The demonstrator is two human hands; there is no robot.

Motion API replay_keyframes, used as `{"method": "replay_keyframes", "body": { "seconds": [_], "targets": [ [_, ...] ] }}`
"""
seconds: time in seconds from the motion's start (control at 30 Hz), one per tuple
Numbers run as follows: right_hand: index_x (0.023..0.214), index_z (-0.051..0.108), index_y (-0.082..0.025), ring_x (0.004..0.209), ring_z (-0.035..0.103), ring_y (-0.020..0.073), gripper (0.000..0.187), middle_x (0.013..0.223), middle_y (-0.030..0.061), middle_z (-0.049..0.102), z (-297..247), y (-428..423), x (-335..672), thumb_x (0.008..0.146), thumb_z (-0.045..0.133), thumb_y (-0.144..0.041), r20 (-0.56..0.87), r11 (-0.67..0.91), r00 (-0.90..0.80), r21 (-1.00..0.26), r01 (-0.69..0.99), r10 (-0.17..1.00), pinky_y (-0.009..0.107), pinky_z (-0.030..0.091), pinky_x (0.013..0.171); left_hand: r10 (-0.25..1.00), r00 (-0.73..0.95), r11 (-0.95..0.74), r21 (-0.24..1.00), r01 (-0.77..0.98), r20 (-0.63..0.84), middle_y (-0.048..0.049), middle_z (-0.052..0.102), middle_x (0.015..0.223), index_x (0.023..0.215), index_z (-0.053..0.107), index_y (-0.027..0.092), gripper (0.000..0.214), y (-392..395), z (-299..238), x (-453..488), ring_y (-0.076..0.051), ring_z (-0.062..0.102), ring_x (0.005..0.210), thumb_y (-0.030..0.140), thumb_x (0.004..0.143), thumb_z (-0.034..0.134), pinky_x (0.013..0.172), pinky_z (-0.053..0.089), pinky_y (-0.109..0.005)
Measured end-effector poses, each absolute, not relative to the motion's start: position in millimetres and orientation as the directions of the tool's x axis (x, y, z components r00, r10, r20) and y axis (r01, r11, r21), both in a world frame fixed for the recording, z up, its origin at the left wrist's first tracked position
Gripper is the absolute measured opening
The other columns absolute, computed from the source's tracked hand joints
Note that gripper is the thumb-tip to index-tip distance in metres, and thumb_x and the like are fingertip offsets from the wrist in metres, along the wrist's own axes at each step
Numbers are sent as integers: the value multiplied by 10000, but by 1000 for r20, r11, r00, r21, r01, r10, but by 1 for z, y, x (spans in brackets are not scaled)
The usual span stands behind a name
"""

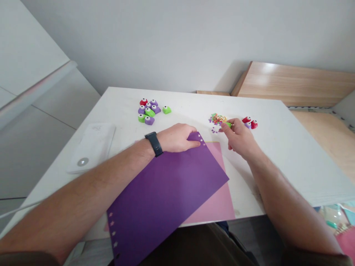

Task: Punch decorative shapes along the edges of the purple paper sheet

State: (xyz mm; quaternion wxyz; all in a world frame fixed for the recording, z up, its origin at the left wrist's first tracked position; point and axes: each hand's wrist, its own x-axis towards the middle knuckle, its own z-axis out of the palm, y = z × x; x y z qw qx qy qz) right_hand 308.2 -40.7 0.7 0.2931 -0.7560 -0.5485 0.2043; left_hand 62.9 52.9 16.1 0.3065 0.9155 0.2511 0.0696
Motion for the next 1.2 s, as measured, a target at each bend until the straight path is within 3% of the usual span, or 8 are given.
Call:
{"method": "replay_keyframes", "body": {
  "seconds": [0.23, 0.67, 0.9, 1.2],
  "targets": [
    [1097, 537, -253, 426, 579, 141, 421, 709, -2, 697, 3, -41, 306, 968, 456, -646, -5, -252, 319, -628, 736, 948, 263, 406, 456, 508, 861, -691, 584, 425, -26, -41, 740, 1248, 1190, 710, 233, 353, 53, 15, 63, -237, 686, 1133, 425, 902, 638, 926, 495, -284],
    [1132, 581, -236, 547, 613, 148, 407, 964, 70, 739, -3, -38, 309, 959, 495, -594, 77, -214, 310, -566, 796, 948, 276, 434, 532, 527, 848, -690, 558, 462, -51, -54, 768, 1148, 1127, 724, 214, 350, 51, 19, 64, -232, 710, 1025, 464, 900, 632, 839, 502, -282],
    [1144, 608, -245, 480, 596, 116, 426, 969, 40, 735, -8, -36, 313, 942, 521, -609, 30, -212, 316, -681, 701, 948, 261, 441, 476, 518, 855, -672, 602, 432, -35, -60, 731, 1265, 1218, 704, 222, 392, 51, 18, 63, -242, 673, 1149, 439, 897, 649, 957, 487, -292],
    [1036, 655, -210, 491, 574, 115, 413, 797, 25, 696, -17, -28, 318, 863, 654, -585, -92, -245, 345, -868, 433, 934, 232, 425, 415, 528, 847, -687, 556, 467, -58, -82, 767, 1119, 1105, 718, 193, 366, 52, 16, 63, -239, 710, 1002, 486, 904, 629, 821, 491, -289]
  ]
}}
